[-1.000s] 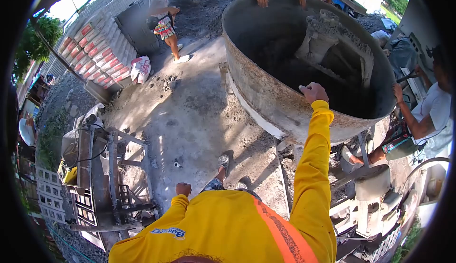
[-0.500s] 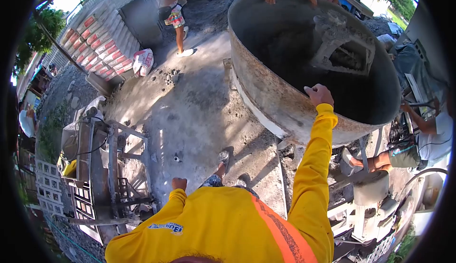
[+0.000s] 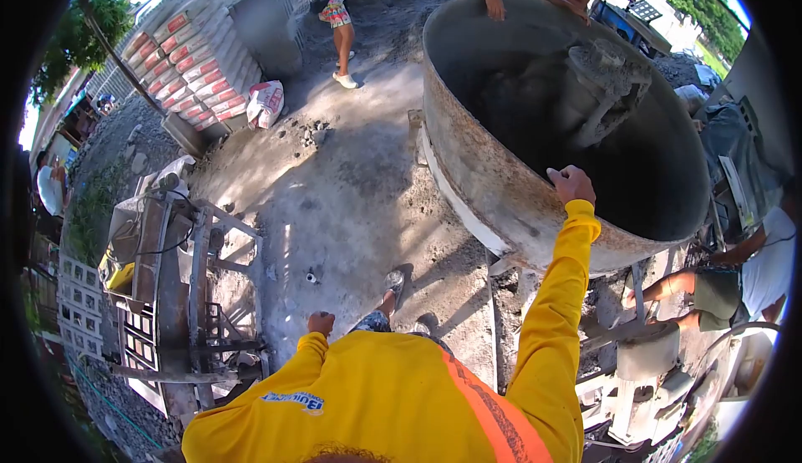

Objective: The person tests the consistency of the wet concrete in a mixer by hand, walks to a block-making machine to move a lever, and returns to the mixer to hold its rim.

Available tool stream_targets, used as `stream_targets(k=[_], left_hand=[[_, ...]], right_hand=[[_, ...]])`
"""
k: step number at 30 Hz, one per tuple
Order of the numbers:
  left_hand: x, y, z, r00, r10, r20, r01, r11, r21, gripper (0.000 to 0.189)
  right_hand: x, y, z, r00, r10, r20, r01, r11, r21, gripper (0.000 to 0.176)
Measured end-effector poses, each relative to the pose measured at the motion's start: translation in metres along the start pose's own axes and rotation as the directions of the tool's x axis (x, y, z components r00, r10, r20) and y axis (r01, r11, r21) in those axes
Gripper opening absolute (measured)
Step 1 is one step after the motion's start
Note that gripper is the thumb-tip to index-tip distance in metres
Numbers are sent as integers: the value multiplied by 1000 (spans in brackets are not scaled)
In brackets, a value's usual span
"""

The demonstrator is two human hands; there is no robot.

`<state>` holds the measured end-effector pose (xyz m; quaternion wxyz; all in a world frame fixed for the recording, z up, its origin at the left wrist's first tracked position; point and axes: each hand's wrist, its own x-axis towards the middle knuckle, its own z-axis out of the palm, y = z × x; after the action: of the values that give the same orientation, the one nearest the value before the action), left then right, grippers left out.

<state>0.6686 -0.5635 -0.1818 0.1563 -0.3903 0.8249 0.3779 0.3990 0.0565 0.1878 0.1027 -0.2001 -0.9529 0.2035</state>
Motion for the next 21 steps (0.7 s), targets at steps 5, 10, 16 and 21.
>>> stream_targets(k=[5,10,16,21], left_hand=[[-12,4,0,1000,3,1,-3,998,-55,39],[-16,8,-3,999,33,-30,-33,999,-11,40],[-24,9,-2,997,53,-61,-52,999,4,39],[-29,13,-4,999,46,-21,-46,999,12,42]], right_hand=[[9,12,8,998,-66,7,66,997,-33,47],[15,16,9,994,-108,11,109,993,-44,47],[36,40,25,977,-213,14,214,977,-8,47],[49,51,30,976,-217,28,217,976,26,48]])
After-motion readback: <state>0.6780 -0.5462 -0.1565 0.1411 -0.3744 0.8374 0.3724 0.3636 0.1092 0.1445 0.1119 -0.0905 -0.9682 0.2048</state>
